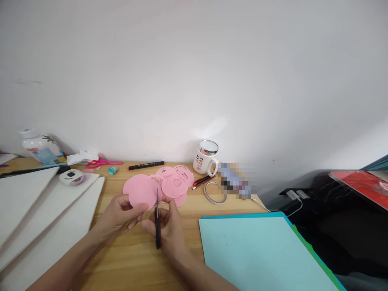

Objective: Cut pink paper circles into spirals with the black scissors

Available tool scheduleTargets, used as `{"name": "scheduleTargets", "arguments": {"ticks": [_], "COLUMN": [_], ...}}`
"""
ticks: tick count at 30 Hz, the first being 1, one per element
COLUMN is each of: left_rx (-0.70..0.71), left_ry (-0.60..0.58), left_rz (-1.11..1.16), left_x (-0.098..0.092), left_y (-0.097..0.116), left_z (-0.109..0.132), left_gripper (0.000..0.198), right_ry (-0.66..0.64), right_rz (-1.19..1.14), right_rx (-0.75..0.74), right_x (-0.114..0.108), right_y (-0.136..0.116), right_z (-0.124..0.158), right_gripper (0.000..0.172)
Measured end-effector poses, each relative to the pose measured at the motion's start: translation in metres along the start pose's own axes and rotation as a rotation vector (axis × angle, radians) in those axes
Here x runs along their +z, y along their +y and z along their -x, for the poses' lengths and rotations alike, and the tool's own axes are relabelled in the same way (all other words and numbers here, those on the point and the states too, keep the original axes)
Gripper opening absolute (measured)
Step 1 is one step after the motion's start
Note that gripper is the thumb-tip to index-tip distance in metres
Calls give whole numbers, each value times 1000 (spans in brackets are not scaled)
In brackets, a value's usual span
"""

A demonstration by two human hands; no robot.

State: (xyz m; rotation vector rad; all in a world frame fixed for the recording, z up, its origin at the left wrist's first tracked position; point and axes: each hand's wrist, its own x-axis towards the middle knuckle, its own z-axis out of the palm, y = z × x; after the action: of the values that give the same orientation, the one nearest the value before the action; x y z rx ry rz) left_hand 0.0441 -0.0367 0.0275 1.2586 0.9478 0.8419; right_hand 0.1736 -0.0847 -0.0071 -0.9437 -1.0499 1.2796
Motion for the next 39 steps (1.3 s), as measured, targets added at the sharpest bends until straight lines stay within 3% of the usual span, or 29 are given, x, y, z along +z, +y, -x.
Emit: {"name": "scheduleTargets", "arguments": {"ticks": [24,33,39], "left_rx": [30,23,-22], "left_ry": [2,-29,14], "left_rz": [17,87,43], "left_x": [-8,-7,-5], "left_y": [-6,-3,-4], "left_z": [-4,-4,-3], "left_gripper": [27,29,33], "right_ry": [66,48,34], "right_rz": [129,110,63], "right_rx": [74,88,83], "right_x": [0,0,2], "right_y": [-4,-3,-2], "right_z": [1,2,3], "right_gripper": [44,44,45]}}
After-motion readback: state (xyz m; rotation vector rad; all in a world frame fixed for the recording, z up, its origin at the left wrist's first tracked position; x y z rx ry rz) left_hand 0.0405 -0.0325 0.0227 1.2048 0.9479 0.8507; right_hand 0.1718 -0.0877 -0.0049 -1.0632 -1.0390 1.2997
